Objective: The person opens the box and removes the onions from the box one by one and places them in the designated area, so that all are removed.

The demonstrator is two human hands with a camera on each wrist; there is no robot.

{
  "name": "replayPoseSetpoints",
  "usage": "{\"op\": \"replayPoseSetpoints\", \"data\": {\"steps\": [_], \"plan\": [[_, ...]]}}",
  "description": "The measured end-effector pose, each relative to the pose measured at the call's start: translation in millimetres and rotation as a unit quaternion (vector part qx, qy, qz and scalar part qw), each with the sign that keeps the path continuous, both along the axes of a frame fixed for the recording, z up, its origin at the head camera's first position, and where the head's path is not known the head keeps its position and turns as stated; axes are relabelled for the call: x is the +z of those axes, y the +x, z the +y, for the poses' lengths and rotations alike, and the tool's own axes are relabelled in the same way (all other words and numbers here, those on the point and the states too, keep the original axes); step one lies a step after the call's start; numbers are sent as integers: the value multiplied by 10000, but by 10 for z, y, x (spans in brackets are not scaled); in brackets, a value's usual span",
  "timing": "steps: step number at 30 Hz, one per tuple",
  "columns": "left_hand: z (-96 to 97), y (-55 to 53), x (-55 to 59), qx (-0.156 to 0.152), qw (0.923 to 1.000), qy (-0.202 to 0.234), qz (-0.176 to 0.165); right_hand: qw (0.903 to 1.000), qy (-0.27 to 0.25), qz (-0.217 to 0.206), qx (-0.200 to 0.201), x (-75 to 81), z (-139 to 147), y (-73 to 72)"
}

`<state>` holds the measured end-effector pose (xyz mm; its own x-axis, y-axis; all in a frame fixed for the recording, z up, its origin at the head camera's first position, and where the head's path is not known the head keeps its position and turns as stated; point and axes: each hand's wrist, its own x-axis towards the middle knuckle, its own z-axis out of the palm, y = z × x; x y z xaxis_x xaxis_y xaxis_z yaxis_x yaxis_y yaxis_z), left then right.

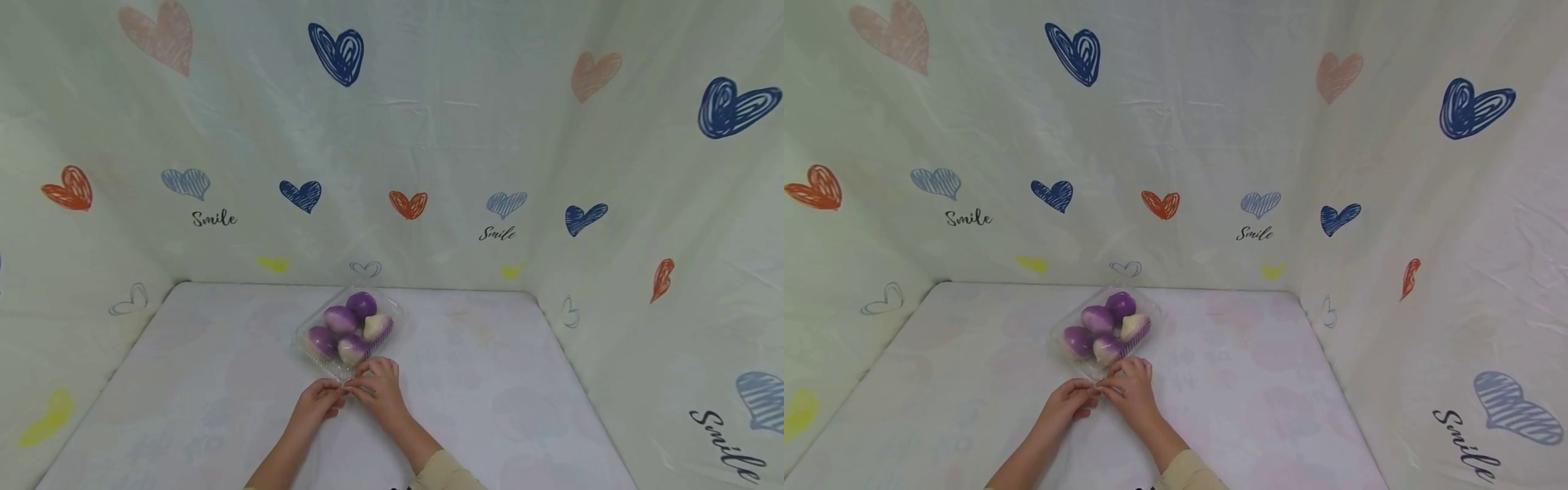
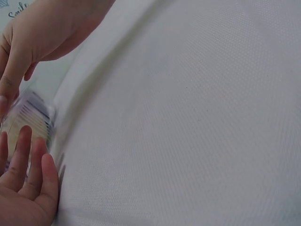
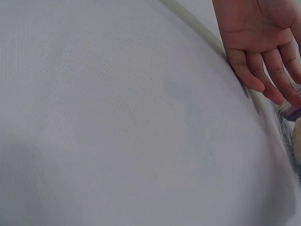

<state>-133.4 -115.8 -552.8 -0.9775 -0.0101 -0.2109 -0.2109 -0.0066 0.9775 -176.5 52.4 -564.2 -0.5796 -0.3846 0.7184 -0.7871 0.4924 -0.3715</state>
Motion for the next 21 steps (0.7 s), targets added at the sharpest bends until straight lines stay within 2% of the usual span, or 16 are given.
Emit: {"op": "replayPoseSetpoints", "data": {"steps": [6, 9, 12, 17, 21], "plan": [[4, 0, -18, 36, 10000, 44, -15, 9985, -314, -78, 434, -22, -25, -17], [10, 5, -30, 15, 10000, 69, -58, 9976, -364, -220, 542, -24, -23, -10], [26, 23, -23, 119, 9996, 149, -187, 9959, -439, -484, 625, -15, -20, 11], [51, 60, 10, 262, 9986, 281, -363, 9937, -532, -725, 664, 10, -21, 54], [52, 89, 20, 198, 9981, 440, -383, 9955, -458, -636, 537, 6, -18, 80]]}}
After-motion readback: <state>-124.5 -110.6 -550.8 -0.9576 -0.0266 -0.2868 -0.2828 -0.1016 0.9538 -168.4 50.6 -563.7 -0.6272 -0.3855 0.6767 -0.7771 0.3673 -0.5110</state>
